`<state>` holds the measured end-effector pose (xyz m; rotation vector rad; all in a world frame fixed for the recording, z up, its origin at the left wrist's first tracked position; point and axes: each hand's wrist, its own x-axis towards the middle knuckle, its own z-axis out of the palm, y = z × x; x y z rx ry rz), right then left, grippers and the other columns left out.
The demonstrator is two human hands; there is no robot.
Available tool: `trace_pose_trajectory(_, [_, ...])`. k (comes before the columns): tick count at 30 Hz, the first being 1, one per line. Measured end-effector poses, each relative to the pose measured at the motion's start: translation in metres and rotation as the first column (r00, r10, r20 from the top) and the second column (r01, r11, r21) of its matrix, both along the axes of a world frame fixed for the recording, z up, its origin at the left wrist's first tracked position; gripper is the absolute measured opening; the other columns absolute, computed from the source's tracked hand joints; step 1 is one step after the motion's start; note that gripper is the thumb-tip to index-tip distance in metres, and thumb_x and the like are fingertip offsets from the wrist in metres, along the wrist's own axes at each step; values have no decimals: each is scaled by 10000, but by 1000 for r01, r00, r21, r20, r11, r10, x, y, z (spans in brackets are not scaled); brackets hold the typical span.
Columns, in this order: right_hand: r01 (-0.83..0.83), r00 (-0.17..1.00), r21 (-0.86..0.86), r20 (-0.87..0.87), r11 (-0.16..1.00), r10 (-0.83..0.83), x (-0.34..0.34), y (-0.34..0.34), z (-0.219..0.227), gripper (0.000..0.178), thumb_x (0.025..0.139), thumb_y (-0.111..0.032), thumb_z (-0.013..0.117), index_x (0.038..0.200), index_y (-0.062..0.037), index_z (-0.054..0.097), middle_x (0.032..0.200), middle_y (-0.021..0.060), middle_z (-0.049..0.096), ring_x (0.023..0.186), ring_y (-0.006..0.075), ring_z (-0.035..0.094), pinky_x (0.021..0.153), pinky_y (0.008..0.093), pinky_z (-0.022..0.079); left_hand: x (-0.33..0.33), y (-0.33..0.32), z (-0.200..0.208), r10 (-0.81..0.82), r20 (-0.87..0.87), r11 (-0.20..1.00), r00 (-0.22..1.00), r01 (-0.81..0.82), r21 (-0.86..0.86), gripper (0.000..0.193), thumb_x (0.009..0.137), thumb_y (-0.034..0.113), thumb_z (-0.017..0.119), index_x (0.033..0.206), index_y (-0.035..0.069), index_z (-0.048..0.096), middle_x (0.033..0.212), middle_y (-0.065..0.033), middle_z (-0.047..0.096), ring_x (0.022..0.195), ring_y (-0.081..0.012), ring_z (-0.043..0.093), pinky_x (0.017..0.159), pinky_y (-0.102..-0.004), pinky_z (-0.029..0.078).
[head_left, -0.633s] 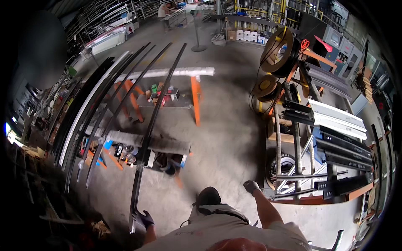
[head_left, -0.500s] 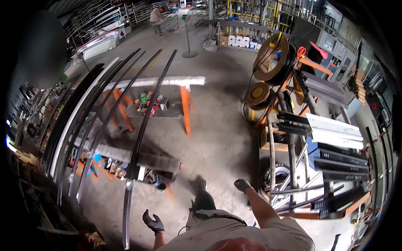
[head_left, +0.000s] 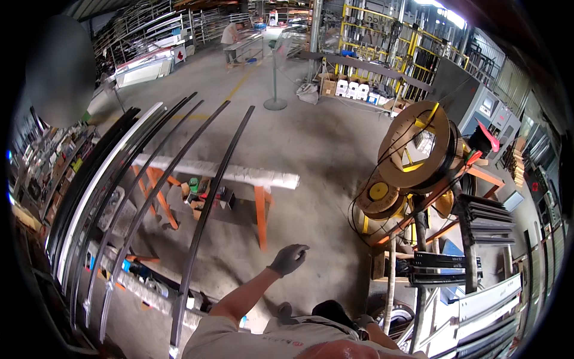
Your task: The person handles a long metal bar and places it on a workbench. They then retrieve small metal components from a cardboard box and attach them to the bar using a tool. The person continues to assemble the metal frame by adding more components and securing them in place.
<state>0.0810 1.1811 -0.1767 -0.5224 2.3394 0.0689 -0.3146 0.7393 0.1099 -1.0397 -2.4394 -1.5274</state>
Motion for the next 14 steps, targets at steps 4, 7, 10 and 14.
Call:
trace_pose_trajectory(4, [406, 913, -32, 67, 913, -403, -121, -24, 24, 381, 998, -397, 596, 1246, -165, 768, 1293, 147, 733, 1221, 345, 671, 978, 485, 565, -131, 30, -40, -16, 157, 952, 988, 63, -300, 278, 988, 268, 626, 1161, 69, 713, 1094, -165, 749, 997, -384, 713, 878, -470, 568])
trace_pose_trajectory(7, [634, 765, -56, 192, 772, -614, -194, 23, 17, 355, 996, -358, 626, 1235, -137, 767, 1222, 141, 745, 1119, 313, 686, 910, 462, 572, -179, 60, -109, -9, 249, 898, 969, 117, -424, 354, 987, 349, 620, 1201, 87, 724, 1136, -185, 752, 1053, -416, 707, 920, -509, 559])
trace_pose_trajectory(10, [759, 641, -83, 267, 646, -719, -291, 75, 6, 331, 994, -320, 657, 1224, -109, 767, 1152, 136, 757, 1018, 281, 702, 841, 439, 579, -195, 67, -166, -10, 234, 803, 972, 147, -577, 445, 1004, 416, 593, 1327, 129, 701, 1230, -179, 745, 1133, -392, 708, 997, -503, 552])
trace_pose_trajectory(14, [931, 353, -65, 410, 359, -841, -413, 135, 7, 302, 991, -268, 698, 1209, -71, 766, 1058, 129, 774, 883, 238, 723, 750, 408, 588, -206, 57, -111, 356, 526, 802, 772, 36, -596, 460, 976, 463, 615, 1292, 131, 661, 1146, -147, 745, 1138, -280, 718, 1031, -459, 543])
